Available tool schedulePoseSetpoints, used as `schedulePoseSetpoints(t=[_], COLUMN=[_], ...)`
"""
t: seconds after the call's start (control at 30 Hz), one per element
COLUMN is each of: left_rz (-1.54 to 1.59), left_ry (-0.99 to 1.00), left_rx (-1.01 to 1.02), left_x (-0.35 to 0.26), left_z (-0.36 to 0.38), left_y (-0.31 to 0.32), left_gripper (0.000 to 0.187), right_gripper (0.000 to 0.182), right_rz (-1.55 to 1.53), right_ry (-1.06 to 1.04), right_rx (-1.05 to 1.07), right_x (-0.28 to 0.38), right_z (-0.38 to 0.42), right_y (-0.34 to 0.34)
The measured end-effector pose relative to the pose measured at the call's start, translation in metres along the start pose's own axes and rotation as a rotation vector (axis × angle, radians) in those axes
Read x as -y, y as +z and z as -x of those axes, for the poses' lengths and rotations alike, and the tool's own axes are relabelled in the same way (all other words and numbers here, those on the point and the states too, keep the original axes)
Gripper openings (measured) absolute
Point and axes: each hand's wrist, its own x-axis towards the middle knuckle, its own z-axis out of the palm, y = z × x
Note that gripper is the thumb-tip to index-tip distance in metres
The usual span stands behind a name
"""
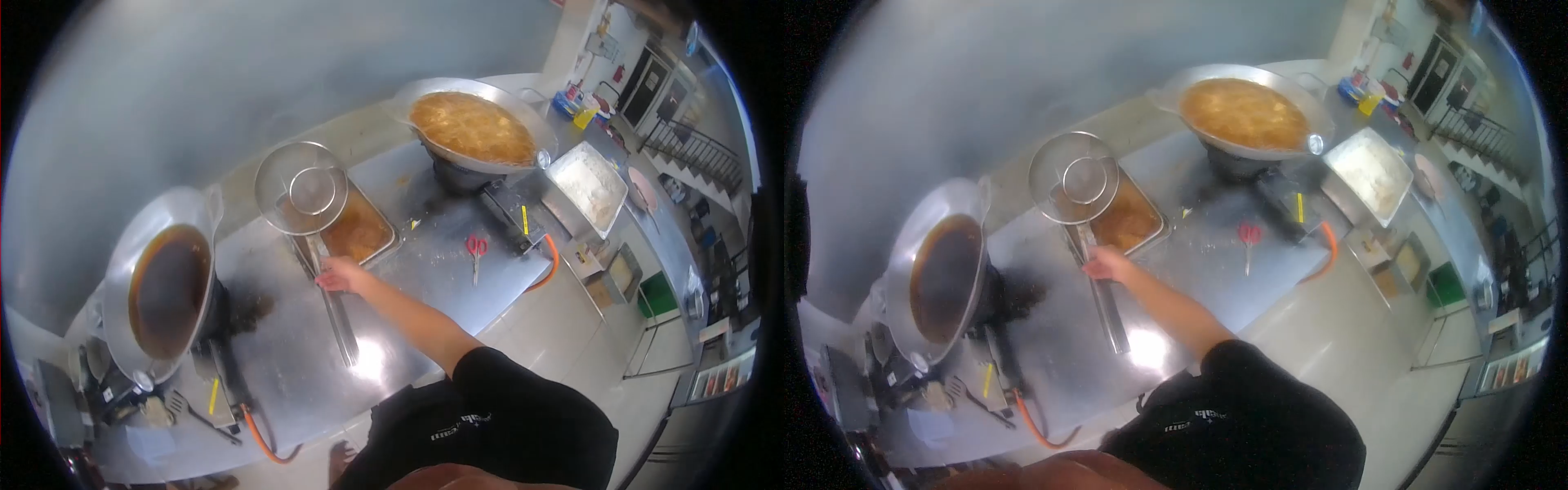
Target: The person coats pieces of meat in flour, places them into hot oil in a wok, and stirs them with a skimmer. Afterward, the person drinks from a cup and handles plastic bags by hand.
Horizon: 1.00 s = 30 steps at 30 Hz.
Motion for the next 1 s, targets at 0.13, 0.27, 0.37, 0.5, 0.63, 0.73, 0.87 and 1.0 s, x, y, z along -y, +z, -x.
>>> schedulePoseSetpoints(t=[0.13,0.27,0.37,0.5,0.63,0.73,0.87,1.0], left_rz=[0.082,0.078,0.069,0.061,0.052,0.043,0.050,0.096], left_ry=[-0.206,-0.252,-0.247,-0.223,-0.205,-0.195,-0.192,-0.208], left_rx=[-0.047,-0.069,-0.073,-0.082,-0.086,-0.090,-0.111,-0.147], left_x=[-0.010,-0.029,-0.045,-0.067,-0.095,-0.117,-0.140,-0.154], left_z=[0.010,0.008,-0.001,-0.021,-0.041,-0.054,-0.070,-0.081], left_y=[0.027,0.049,0.064,0.091,0.135,0.168,0.206,0.235], left_gripper=[0.032,0.032,0.032,0.033,0.033,0.033,0.034,0.034], right_gripper=[0.024,0.016,0.016,0.019,0.022,0.023,0.029,0.026], right_rz=[0.009,0.616,0.657,0.636,0.638,0.913,1.373,1.746], right_ry=[-0.090,-0.400,-0.398,-0.456,-0.560,-0.584,-0.905,-0.851], right_rx=[-0.156,-0.280,-0.117,0.138,0.335,0.126,-0.301,-0.784], right_x=[0.027,0.052,0.077,0.135,0.226,0.300,0.371,0.410], right_z=[-0.036,-0.009,0.034,0.115,0.213,0.272,0.319,0.364], right_y=[0.015,0.005,-0.001,-0.008,-0.049,-0.113,-0.222,-0.286])
